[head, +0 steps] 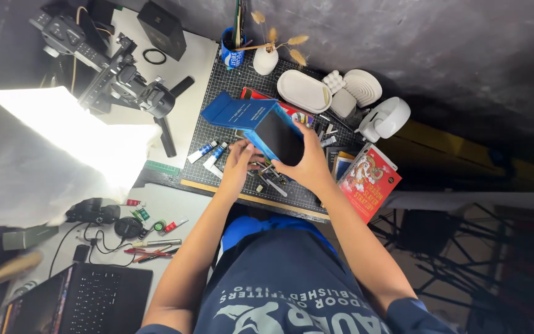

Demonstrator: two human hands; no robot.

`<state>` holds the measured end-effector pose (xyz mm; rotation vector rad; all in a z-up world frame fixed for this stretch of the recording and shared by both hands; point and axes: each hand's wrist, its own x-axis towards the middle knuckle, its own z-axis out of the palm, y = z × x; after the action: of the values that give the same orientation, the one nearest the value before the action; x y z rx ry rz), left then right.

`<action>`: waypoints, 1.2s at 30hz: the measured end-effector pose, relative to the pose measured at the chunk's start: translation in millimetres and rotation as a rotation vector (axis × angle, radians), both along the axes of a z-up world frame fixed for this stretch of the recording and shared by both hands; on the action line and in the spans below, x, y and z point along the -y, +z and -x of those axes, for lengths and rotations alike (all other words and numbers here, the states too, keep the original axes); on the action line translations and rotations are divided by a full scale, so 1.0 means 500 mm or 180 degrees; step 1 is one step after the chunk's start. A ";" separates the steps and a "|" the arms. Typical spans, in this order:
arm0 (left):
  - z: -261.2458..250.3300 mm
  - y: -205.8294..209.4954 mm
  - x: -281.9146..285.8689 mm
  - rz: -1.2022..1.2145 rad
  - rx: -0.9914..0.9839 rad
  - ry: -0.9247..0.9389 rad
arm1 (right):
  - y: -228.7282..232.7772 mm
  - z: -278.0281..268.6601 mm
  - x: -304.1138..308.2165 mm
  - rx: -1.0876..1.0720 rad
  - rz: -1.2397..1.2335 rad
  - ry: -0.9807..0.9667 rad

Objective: The person opens a box, places paint tubes into its inner tray slots by hand, closes the box, and opens it again to rearrange the tubes.

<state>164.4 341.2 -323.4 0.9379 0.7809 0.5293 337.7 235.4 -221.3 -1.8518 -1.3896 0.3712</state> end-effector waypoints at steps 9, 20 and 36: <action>0.081 -0.020 -0.043 -0.2362 -0.1902 0.0465 | 0.044 -0.051 0.012 0.0263 -0.0226 0.0134; 0.124 -0.085 -0.080 -0.3841 -0.3955 0.0251 | -0.010 -0.102 0.009 0.0180 0.0230 0.0420; -0.069 0.108 0.045 -0.2567 -0.1493 0.0708 | -0.107 -0.172 -0.020 0.1320 0.0542 0.0874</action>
<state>198.8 318.9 -269.4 1.7736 1.1280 0.8629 423.9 245.3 -274.8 -1.9519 -1.9580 0.2551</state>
